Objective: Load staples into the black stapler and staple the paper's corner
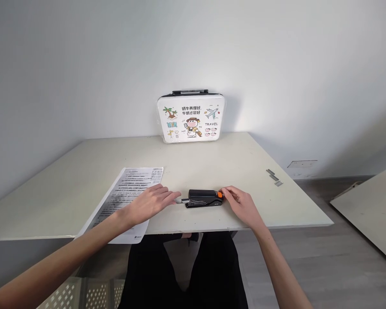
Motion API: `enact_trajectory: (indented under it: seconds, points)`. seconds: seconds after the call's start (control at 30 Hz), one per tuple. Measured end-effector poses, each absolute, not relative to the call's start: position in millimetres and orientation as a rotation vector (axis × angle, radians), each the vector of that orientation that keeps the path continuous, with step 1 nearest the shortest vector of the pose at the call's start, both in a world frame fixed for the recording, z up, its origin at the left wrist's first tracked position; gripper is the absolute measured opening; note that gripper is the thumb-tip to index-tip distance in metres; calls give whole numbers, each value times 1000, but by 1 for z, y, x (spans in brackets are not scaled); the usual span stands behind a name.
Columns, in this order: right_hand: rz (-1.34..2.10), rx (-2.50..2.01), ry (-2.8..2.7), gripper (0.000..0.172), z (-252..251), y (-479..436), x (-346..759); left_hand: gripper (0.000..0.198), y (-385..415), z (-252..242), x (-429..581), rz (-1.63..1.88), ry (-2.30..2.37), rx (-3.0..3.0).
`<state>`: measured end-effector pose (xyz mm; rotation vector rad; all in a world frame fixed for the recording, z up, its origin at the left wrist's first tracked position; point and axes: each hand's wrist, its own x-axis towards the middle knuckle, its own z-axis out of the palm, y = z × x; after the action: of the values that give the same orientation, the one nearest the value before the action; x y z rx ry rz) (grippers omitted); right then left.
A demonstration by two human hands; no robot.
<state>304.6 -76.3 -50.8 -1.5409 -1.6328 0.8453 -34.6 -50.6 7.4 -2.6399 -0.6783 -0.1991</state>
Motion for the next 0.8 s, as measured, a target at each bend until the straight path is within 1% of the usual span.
enact_trajectory:
  seconds: [0.17, 0.33, 0.43, 0.53, 0.8]
  points:
    - [849, -1533, -1632, 48, -51, -76, 305, 25, -50, 5, -31, -170, -669, -2649]
    - [847, -1536, -1645, 53, -53, -76, 306, 29, -49, 3, -25, -118, -713, -2680]
    - [847, -1534, -1639, 52, -53, -76, 307, 31, -48, 1, -25, -127, -791, -2745]
    - [856, -1520, -1631, 51, -52, -76, 306, 36, -47, -1, -32, -200, -875, -2826]
    - [900, -1474, -1697, 51, -49, -79, 304, 31, -41, -3, -59, -439, -1026, -3062]
